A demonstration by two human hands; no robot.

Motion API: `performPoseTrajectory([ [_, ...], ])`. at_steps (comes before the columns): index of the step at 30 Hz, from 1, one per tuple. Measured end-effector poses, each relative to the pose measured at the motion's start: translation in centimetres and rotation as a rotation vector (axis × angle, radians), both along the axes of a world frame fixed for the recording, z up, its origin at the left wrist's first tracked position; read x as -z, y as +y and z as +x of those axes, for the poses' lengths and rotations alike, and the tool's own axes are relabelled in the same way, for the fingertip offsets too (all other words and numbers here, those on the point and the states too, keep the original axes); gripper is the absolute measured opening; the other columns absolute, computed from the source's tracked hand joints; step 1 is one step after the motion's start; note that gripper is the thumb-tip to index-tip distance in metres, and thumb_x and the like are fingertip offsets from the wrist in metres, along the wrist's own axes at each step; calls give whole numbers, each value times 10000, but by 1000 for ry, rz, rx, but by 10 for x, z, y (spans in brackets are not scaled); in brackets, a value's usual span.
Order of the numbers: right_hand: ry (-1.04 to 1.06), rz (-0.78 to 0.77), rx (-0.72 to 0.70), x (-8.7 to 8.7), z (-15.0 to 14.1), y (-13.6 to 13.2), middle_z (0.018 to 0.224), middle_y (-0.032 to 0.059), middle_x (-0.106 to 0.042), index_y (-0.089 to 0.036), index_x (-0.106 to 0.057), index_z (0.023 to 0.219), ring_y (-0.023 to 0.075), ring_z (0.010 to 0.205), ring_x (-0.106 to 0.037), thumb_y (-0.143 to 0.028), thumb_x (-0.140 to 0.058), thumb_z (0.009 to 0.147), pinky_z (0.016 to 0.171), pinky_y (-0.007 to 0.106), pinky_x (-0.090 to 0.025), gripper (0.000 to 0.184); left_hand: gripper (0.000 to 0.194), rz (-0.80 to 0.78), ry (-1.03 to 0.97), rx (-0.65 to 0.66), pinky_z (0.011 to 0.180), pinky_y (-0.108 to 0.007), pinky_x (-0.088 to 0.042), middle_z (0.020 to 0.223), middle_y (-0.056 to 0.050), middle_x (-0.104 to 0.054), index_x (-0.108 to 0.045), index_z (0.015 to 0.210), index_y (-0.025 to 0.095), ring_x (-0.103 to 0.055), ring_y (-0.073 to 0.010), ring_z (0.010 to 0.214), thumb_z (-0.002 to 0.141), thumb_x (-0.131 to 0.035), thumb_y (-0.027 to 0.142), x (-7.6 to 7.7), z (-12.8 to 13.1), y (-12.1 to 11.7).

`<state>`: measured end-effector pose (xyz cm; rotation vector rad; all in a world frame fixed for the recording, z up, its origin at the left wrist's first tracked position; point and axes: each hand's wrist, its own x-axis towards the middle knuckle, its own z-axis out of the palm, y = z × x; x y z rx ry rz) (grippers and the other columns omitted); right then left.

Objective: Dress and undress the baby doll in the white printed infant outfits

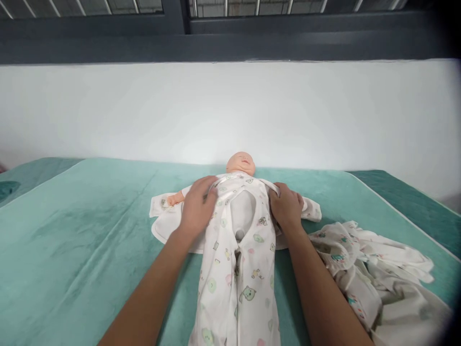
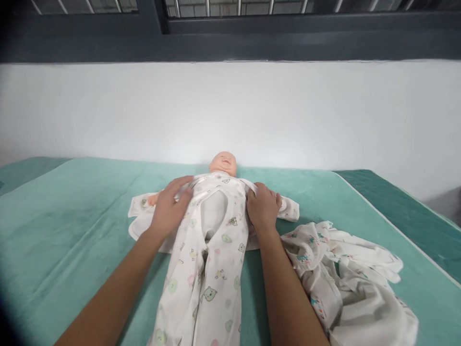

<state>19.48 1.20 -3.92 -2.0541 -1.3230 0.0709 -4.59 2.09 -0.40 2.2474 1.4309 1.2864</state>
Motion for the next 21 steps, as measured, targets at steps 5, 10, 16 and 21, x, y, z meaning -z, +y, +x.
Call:
performPoseTrajectory([
  [5,74,-1,19,-1,-1,1,1100,83,-703,-238,-657,1128,265,1149,-553,-370,-417,901,1104,488,-205,356,294,103,459,341,1133,-395,-302,1152,-48,-680,-659,1099,199,-571,-197,1137,958,-403,231,-32,75,-20],
  [10,118,-50,39,1,4,0,1143,85,-690,-271,-672,1137,290,1224,-491,-380,-437,879,1086,519,-172,366,193,-55,870,332,1031,-433,-352,1049,-92,-667,-691,917,168,-577,-237,1042,868,-507,195,-39,128,6],
  [16,112,-97,40,-1,9,2,1118,90,-699,-259,-655,1150,296,1204,-509,-371,-439,882,1098,564,-99,363,291,-258,1083,328,949,-442,-392,1245,-133,-624,-675,1123,175,-539,-285,1134,852,-584,227,-42,161,29],
  [21,53,-156,37,-3,10,1,1114,97,-702,-259,-638,1163,298,1186,-537,-335,-412,885,1089,562,-153,366,311,-354,1117,328,965,-480,-391,1251,-137,-650,-692,1114,175,-566,-313,1150,814,-629,228,-36,176,44],
])
